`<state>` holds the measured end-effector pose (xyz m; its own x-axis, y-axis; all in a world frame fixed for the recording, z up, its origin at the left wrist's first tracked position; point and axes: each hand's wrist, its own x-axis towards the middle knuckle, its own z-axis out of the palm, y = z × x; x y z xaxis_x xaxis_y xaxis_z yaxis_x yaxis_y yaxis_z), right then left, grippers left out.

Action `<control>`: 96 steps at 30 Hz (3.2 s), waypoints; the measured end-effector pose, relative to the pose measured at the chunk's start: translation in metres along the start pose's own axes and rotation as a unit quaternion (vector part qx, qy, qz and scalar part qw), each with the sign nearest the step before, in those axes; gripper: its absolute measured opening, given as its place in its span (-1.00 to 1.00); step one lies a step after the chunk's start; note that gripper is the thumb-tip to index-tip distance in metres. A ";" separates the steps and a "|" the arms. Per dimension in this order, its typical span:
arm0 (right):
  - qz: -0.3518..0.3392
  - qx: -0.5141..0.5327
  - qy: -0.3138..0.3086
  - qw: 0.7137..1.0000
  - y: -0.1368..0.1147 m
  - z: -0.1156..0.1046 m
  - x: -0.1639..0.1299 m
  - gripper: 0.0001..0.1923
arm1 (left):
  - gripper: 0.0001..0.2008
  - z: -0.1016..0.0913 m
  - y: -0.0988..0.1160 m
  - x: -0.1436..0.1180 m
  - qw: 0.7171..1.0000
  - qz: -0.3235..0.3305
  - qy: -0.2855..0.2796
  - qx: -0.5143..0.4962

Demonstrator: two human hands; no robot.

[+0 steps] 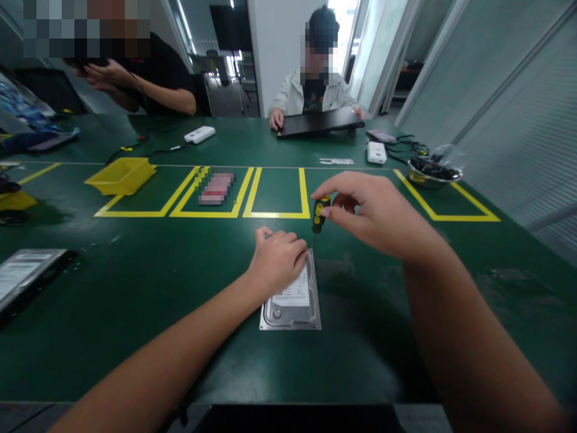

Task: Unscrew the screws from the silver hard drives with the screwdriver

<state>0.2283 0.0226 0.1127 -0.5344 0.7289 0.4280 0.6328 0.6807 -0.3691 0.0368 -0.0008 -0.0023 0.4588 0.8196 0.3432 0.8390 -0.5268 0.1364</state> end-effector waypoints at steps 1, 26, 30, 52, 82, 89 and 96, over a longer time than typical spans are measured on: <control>-0.002 0.001 -0.007 1.000 0.000 -0.001 0.000 -0.73 | -0.75 0.000 0.000 0.001 1.000 0.000 0.000 -0.001; -0.012 -0.022 -0.010 1.000 -0.003 0.005 0.001 -0.76 | -0.76 -0.004 -0.011 -0.009 0.999 0.016 -0.020 -0.046; -0.019 -0.015 -0.015 1.000 0.000 0.003 0.001 -0.74 | -0.77 -0.003 -0.011 -0.010 0.999 0.017 -0.020 -0.041; 0.050 0.026 0.028 0.998 0.003 0.009 0.002 -0.75 | -0.72 0.001 -0.013 -0.007 0.998 0.051 -0.028 -0.010; 0.044 0.019 -0.029 0.998 0.002 0.010 0.003 -0.67 | -0.69 0.004 -0.015 -0.007 0.997 0.050 -0.040 -0.041; 0.026 -0.029 -0.006 0.999 0.000 0.009 0.003 -0.76 | -0.73 0.001 -0.014 -0.008 0.997 0.031 -0.034 -0.059; 0.008 -0.078 0.049 0.996 0.000 0.018 0.004 -0.85 | -0.77 0.000 -0.014 -0.009 0.997 0.013 -0.026 -0.073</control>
<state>0.2162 0.0266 0.1000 -0.4718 0.7232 0.5044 0.7238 0.6444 -0.2468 0.0208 -0.0002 -0.0075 0.4984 0.8134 0.2999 0.7768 -0.5726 0.2621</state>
